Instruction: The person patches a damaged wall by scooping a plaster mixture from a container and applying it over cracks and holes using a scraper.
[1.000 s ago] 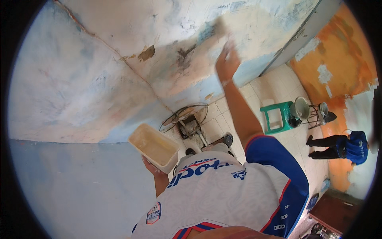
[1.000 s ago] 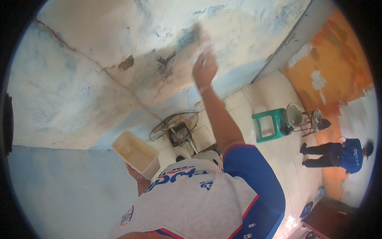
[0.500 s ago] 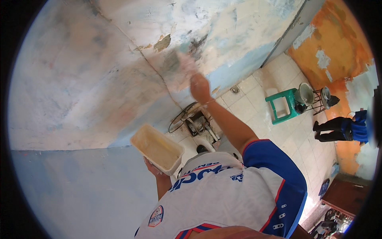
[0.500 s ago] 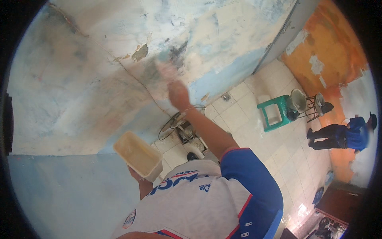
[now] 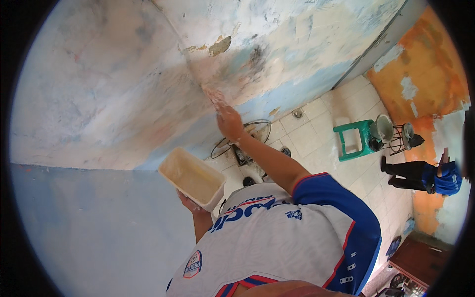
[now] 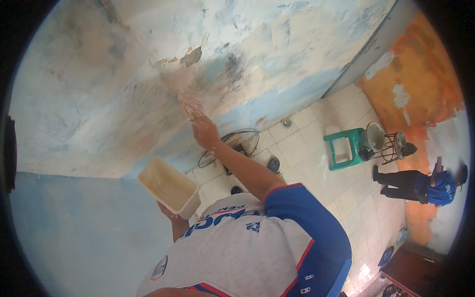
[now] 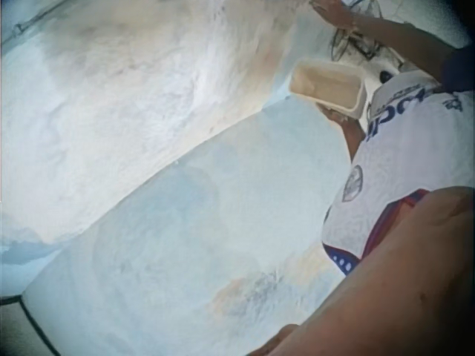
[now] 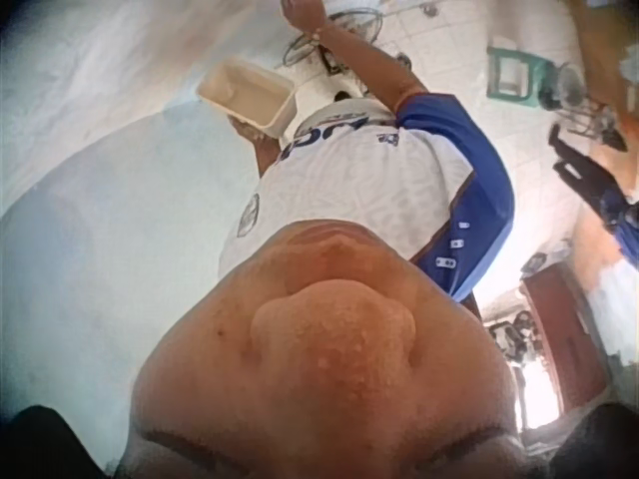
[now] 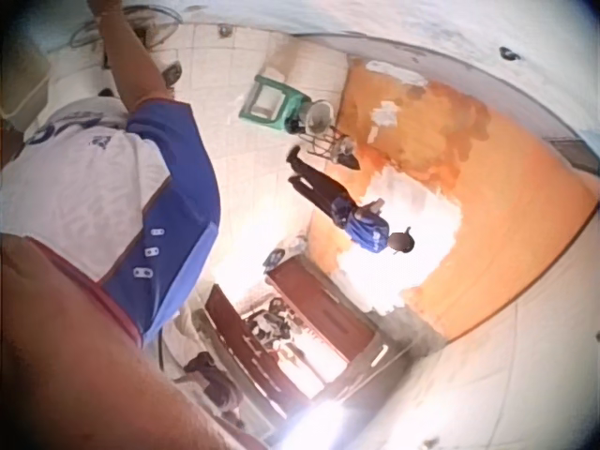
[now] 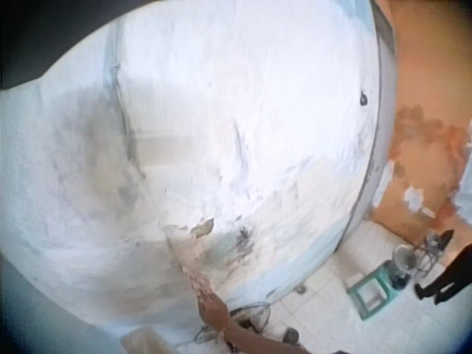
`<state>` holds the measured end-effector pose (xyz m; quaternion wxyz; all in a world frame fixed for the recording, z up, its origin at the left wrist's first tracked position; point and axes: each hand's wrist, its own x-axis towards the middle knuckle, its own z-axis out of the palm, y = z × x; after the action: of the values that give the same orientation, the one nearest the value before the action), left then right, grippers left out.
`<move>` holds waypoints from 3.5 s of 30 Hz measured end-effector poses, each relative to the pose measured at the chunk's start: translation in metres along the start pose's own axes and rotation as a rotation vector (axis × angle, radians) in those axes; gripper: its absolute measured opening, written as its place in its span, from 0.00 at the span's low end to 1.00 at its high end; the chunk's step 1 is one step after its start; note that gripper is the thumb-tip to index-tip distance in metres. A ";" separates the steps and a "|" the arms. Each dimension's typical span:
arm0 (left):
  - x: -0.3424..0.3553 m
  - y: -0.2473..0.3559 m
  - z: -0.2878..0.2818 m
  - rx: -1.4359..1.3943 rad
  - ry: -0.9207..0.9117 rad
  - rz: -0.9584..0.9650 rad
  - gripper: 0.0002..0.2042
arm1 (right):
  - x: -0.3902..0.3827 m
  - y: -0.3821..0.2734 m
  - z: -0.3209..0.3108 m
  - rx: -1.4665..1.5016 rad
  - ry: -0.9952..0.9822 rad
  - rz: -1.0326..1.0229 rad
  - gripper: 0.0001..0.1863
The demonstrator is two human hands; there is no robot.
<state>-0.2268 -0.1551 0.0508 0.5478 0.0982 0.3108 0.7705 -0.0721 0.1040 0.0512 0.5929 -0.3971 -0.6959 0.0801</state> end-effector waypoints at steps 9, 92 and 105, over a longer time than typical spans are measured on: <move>-0.014 -0.002 -0.013 0.052 0.067 -0.015 0.24 | 0.111 0.101 -0.085 -0.241 0.376 0.193 0.15; 0.064 -0.173 0.224 0.082 0.123 0.210 0.25 | 0.165 0.137 -0.213 -0.125 -0.023 -0.324 0.14; 0.069 -0.146 0.187 0.049 0.082 0.107 0.27 | 0.204 0.183 -0.208 -0.600 0.212 -0.196 0.14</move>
<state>-0.0467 0.0075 0.0994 0.4899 0.0963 0.3461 0.7943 0.2001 0.2847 0.1590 0.5236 -0.4914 -0.6576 -0.2278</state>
